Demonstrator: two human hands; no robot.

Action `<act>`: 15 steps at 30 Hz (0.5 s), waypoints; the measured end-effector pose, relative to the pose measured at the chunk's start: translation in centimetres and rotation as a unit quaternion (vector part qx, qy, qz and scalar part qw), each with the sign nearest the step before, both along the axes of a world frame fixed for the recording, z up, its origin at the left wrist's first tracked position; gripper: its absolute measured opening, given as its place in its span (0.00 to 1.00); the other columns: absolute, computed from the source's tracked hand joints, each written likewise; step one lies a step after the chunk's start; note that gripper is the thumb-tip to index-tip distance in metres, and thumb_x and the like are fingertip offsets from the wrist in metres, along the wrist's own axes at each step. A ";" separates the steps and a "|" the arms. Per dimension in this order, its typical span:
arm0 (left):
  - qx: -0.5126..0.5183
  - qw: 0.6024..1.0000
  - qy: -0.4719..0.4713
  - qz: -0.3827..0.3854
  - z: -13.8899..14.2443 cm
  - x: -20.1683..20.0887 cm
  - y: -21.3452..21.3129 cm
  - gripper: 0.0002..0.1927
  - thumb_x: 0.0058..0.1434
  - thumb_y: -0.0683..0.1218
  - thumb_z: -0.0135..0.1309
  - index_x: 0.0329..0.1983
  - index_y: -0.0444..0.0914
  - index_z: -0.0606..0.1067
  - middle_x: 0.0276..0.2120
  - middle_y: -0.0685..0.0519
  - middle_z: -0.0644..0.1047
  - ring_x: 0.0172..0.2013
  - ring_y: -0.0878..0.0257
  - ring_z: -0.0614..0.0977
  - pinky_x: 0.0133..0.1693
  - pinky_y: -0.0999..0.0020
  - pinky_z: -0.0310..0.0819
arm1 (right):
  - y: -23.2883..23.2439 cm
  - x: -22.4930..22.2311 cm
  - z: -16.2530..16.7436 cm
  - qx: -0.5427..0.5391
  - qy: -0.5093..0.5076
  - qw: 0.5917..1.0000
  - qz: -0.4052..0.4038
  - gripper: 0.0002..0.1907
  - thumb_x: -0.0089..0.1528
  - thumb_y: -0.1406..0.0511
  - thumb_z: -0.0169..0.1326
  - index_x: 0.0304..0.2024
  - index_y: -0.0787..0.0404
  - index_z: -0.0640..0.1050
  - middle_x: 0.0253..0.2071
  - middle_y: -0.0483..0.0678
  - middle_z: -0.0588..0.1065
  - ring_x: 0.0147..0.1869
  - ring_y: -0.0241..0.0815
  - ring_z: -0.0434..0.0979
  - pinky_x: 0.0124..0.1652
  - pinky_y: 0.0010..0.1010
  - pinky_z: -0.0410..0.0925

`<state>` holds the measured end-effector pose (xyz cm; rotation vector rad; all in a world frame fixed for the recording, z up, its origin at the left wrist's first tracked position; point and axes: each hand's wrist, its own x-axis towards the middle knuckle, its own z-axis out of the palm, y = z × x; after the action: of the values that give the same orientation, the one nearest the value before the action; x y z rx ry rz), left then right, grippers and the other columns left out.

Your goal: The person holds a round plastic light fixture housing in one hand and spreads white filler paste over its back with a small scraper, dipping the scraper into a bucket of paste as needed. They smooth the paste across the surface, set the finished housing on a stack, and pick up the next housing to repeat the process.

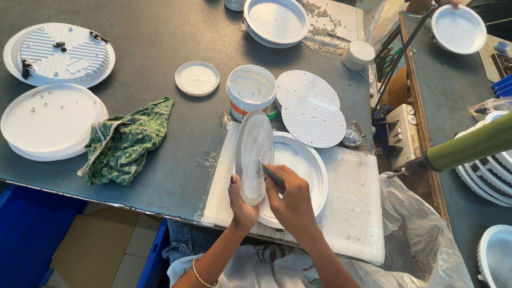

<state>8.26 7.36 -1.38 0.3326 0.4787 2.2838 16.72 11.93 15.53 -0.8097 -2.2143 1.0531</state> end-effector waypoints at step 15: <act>-0.071 0.992 -0.047 -0.092 6.8 0.0 -0.7 0.39 0.65 0.67 0.42 0.71 0.39 0.60 0.62 0.49 0.70 0.62 0.57 0.73 0.61 0.52 0.67 | 3.6 -2.4 3.7 0.188 0.084 0.975 0.088 0.18 0.61 0.76 0.55 0.54 0.66 0.79 0.50 0.55 0.80 0.52 0.51 0.83 0.52 0.36 0.74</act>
<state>8.23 6.63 5.47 0.1879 0.5355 2.0644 14.30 15.57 19.26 -0.3499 -2.2687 0.7133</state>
